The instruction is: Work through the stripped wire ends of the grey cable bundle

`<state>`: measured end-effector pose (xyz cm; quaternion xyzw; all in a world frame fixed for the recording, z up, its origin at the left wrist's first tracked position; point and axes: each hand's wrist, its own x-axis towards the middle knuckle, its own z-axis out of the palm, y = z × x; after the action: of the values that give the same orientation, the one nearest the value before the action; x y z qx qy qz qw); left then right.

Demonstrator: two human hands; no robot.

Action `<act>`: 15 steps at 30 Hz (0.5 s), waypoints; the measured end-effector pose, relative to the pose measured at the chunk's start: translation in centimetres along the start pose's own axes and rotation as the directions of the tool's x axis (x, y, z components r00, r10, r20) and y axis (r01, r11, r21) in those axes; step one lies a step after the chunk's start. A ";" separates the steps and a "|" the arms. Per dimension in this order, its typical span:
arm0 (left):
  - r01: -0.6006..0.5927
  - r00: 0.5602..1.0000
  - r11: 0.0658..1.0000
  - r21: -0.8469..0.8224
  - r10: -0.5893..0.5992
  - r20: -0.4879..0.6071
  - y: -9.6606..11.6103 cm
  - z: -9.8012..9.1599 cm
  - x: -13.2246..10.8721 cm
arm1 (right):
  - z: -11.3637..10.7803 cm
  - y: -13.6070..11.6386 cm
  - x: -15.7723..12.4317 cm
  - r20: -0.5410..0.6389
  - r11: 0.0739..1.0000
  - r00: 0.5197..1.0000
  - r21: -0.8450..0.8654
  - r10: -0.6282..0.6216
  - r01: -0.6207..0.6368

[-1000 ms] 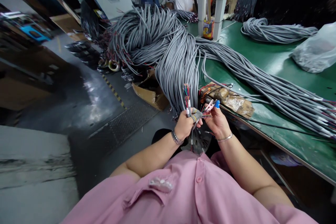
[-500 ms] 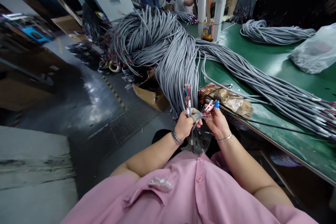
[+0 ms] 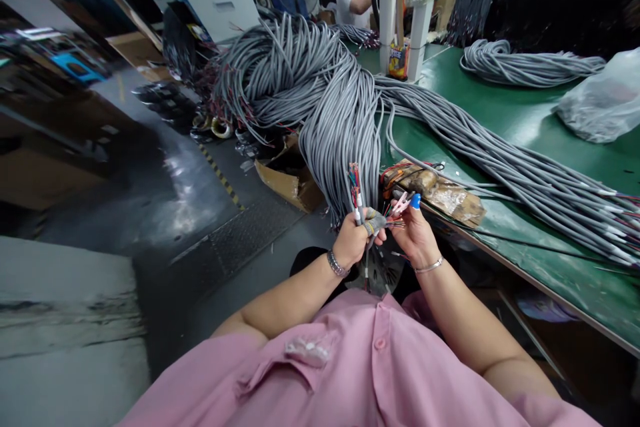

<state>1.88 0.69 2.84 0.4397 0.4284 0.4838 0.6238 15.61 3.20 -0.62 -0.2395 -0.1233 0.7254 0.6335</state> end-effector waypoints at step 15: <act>0.022 0.998 0.999 -0.043 -0.019 0.060 -0.1 -0.2 0.1 | -0.1 0.0 0.2 0.041 1.000 0.999 0.007 0.018 -0.018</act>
<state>1.70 0.81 2.63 0.4360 0.4034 0.4732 0.6506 15.62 3.35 -0.70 -0.2234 -0.1316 0.7362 0.6251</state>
